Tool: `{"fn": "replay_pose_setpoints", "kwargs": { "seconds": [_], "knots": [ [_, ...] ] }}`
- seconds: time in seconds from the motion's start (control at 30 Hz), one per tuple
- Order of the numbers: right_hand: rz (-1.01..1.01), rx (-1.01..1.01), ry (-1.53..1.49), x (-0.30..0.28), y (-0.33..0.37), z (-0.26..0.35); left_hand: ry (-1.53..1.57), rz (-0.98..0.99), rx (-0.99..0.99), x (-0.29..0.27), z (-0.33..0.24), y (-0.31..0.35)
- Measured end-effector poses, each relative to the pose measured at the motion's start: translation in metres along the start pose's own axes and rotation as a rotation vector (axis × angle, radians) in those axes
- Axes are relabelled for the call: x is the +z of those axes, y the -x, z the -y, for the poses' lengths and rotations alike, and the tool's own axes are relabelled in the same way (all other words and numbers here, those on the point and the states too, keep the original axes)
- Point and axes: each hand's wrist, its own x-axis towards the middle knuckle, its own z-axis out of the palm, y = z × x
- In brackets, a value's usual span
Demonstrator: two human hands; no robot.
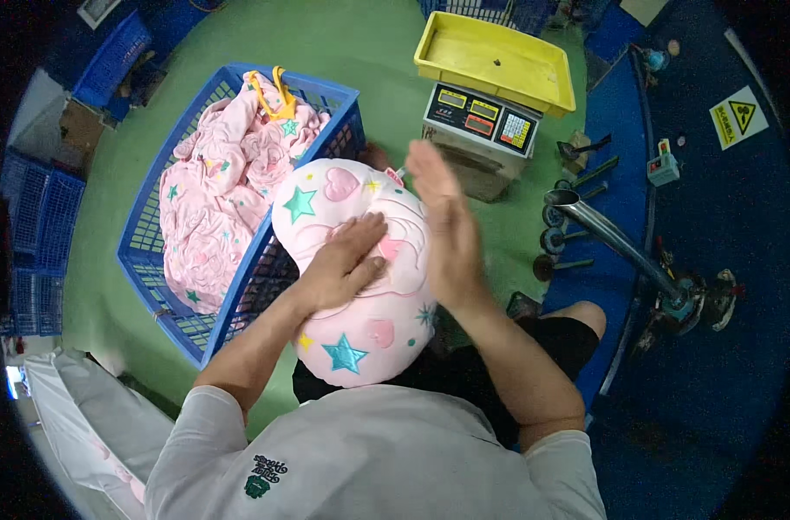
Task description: Stuffing star-patterned plush toys with filling material using a machine nozzle and then weighing them on a digital scale.
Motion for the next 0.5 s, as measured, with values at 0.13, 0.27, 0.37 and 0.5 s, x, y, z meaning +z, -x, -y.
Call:
{"fn": "replay_pose_setpoints", "kwargs": {
  "seconds": [0.13, 0.27, 0.37, 0.5],
  "knots": [
    [0.307, -0.13, 0.971, 0.061, 0.023, -0.089, 0.546, -0.59, -0.515, 0.003, -0.024, 0.061],
    [0.326, -0.055, 0.857, 0.039, 0.054, -0.1, 0.452, -0.622, -0.792, 0.013, -0.014, 0.101],
    [0.515, -0.145, 0.829, 0.042, 0.077, -0.064, 1.162, -0.546, -0.799, 0.019, -0.002, 0.11],
    [0.434, -0.225, 0.845, 0.074, 0.071, -0.053, 1.535, -0.363, -0.614, 0.013, -0.007, 0.112]
  ]
}}
